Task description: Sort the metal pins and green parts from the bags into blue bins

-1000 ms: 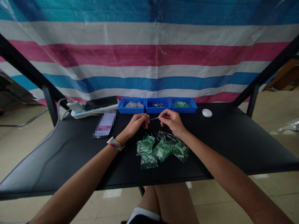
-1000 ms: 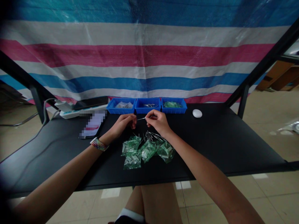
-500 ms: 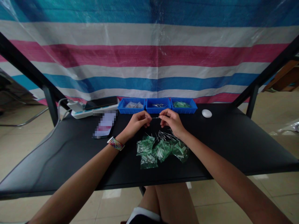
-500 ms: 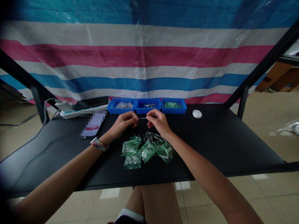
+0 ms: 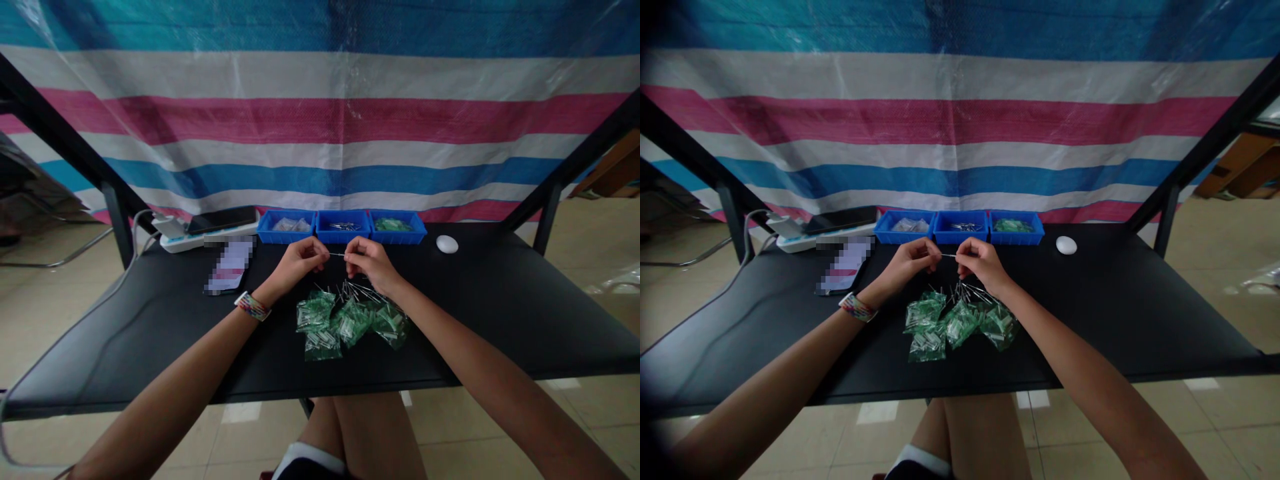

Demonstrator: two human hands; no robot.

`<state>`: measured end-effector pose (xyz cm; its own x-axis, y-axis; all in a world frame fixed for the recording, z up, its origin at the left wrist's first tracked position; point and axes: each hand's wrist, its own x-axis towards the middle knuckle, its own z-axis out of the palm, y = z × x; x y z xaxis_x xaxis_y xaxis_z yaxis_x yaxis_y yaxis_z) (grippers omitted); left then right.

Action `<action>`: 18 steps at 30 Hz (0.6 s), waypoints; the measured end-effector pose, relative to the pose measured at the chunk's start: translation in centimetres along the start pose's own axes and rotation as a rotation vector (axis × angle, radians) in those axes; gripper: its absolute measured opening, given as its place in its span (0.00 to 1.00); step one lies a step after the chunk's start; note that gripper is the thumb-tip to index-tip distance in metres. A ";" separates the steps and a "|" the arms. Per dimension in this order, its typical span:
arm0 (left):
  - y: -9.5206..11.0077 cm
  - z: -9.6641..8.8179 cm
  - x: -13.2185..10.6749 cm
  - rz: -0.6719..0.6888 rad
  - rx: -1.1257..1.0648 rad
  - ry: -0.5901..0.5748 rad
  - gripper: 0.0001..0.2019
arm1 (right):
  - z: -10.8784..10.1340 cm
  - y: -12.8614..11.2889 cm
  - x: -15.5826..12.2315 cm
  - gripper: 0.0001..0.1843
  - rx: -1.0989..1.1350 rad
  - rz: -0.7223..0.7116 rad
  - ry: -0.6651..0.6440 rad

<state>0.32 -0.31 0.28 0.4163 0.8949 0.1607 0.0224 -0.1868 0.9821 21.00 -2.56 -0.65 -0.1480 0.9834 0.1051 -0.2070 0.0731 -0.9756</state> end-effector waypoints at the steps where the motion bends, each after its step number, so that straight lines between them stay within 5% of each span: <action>1: 0.0 0.0 0.0 -0.008 -0.011 -0.001 0.11 | 0.0 -0.1 0.0 0.12 0.002 -0.003 0.005; 9: -0.1 0.0 -0.1 -0.038 -0.075 0.014 0.10 | -1.3 0.0 1.6 0.12 0.001 -0.181 0.263; 13: -0.3 0.0 0.0 -0.043 -0.061 -0.003 0.09 | -2.5 0.2 2.5 0.17 -0.184 -0.183 0.275; 18: -0.4 -0.1 0.1 -0.018 0.041 -0.059 0.07 | -2.6 0.2 2.2 0.11 -0.302 -0.236 0.309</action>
<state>0.23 -0.15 -0.09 0.4683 0.8730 0.1362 0.0669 -0.1888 0.9797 23.18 0.03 -1.09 0.1729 0.9342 0.3122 0.0961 0.2994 -0.9493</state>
